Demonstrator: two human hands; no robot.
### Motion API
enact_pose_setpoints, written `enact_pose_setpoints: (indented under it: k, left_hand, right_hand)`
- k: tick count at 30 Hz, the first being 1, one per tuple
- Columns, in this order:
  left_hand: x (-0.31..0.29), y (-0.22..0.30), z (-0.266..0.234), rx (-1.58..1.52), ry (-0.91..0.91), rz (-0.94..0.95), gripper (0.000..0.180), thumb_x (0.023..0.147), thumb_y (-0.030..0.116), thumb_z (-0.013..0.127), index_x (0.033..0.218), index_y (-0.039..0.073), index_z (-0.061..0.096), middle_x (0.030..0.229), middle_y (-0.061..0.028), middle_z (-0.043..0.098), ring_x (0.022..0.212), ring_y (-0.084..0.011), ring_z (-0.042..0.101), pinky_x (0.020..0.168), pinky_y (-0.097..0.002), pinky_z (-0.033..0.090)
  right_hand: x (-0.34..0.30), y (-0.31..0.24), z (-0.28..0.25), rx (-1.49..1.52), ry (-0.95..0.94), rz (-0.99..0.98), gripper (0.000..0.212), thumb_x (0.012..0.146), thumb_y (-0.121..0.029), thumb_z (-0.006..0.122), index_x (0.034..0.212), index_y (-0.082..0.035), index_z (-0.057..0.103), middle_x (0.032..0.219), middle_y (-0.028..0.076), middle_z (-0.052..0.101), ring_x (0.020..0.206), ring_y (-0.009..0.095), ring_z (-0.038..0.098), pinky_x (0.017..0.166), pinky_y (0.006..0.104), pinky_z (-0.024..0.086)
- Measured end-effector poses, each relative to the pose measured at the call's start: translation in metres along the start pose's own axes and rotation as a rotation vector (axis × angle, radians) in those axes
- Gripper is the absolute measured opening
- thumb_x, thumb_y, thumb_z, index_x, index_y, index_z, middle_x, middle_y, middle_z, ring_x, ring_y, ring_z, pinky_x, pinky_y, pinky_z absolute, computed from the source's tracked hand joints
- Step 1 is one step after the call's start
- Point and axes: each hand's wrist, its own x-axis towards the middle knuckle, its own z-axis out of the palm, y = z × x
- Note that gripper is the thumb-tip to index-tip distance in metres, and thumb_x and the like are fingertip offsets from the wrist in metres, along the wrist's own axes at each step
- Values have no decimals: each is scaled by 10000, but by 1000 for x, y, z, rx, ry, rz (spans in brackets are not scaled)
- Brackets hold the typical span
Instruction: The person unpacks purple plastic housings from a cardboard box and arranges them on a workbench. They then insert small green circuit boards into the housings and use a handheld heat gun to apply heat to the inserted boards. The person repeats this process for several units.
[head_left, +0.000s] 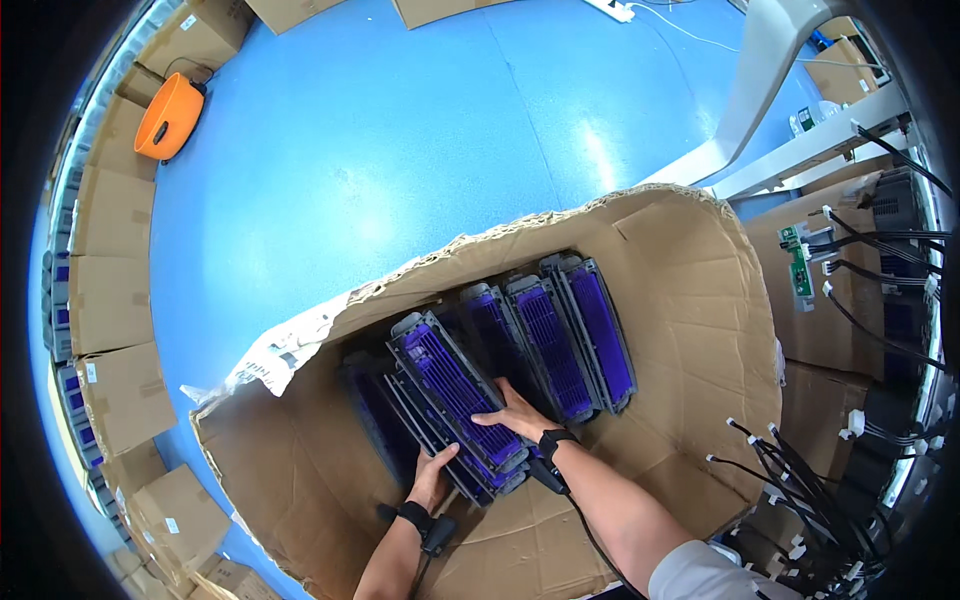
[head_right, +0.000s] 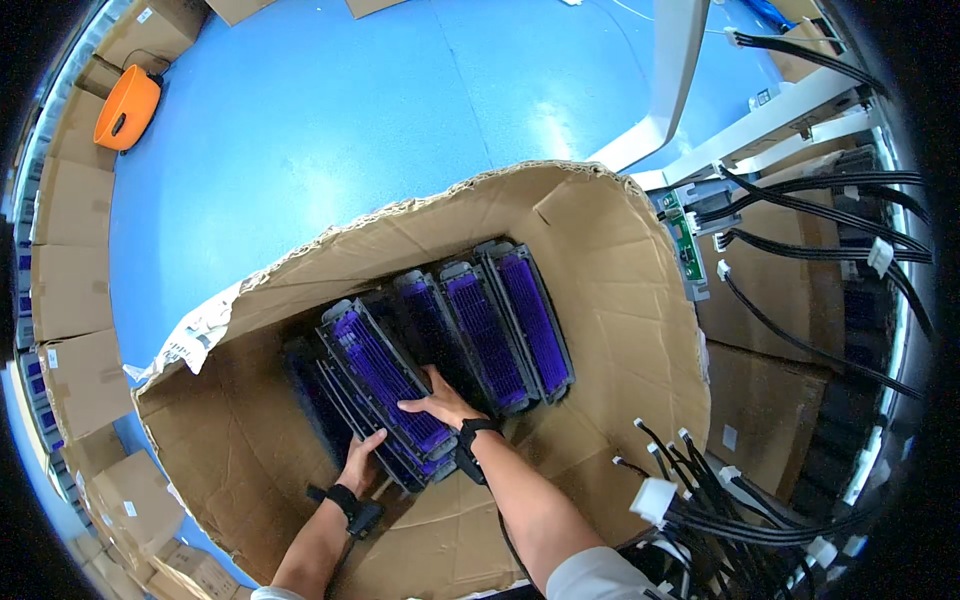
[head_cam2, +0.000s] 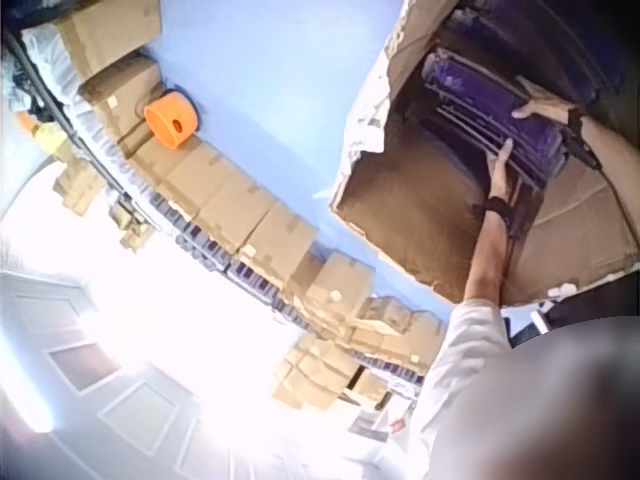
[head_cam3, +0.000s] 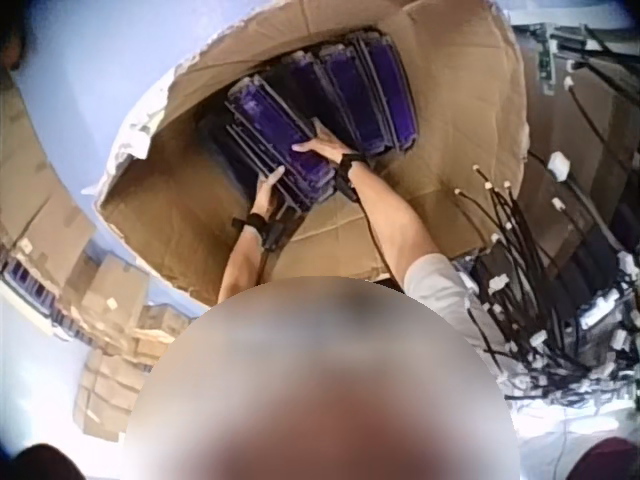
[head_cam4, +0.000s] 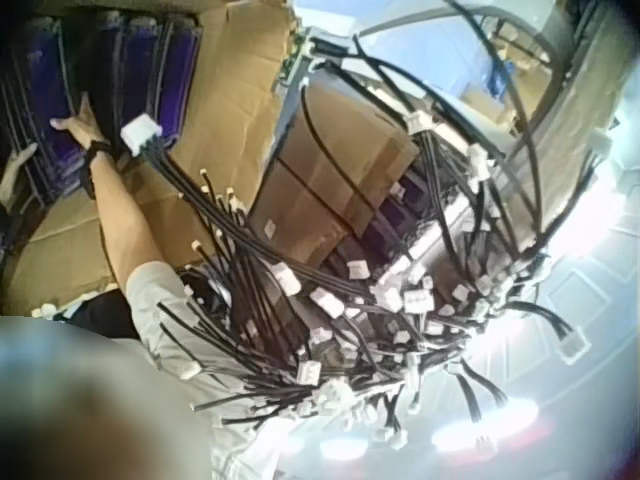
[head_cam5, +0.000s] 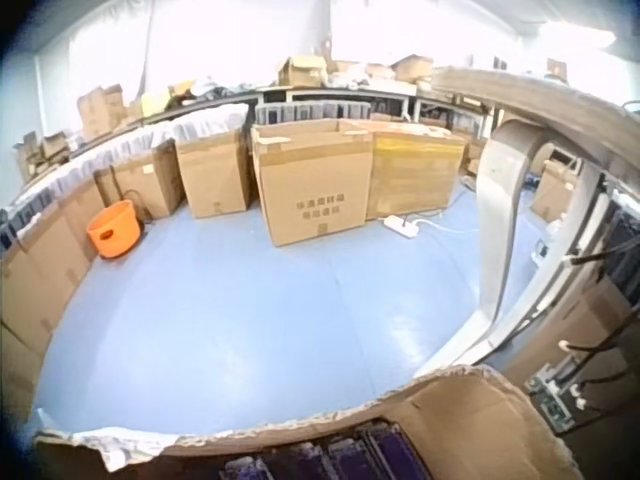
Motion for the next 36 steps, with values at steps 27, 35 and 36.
enact_pose_setpoints:
  k: [27, 35, 36]
  left_hand:
    - [6, 6, -13, -71, -92, -46, 973, 726, 460, 802, 1492, 141, 293, 1482, -70, 382, 1366, -303, 339, 1126, -510, 273]
    - [-6, 27, -5, -147, -133, -178, 687, 910, 505, 612, 1434, 122, 384, 1432, -83, 457, 1297, -298, 448, 1082, -517, 364]
    - [-16, 37, 4, -121, -148, -184, 726, 899, 537, 611, 1445, 120, 374, 1441, -92, 451, 1300, -307, 451, 1074, -526, 375]
  right_hand:
    - [0, 10, 10, 399, -173, 167, 815, 714, -388, 827, 1372, -30, 504, 1372, 149, 542, 1308, 269, 460, 1123, 386, 278]
    - [-19, -31, 3, 327, -114, 111, 761, 725, -365, 817, 1303, 46, 541, 1238, 179, 626, 1124, 263, 615, 977, 352, 477]
    - [-27, -36, 4, 359, -114, 119, 687, 747, -349, 804, 1272, 33, 579, 1216, 175, 642, 1122, 257, 619, 979, 352, 474]
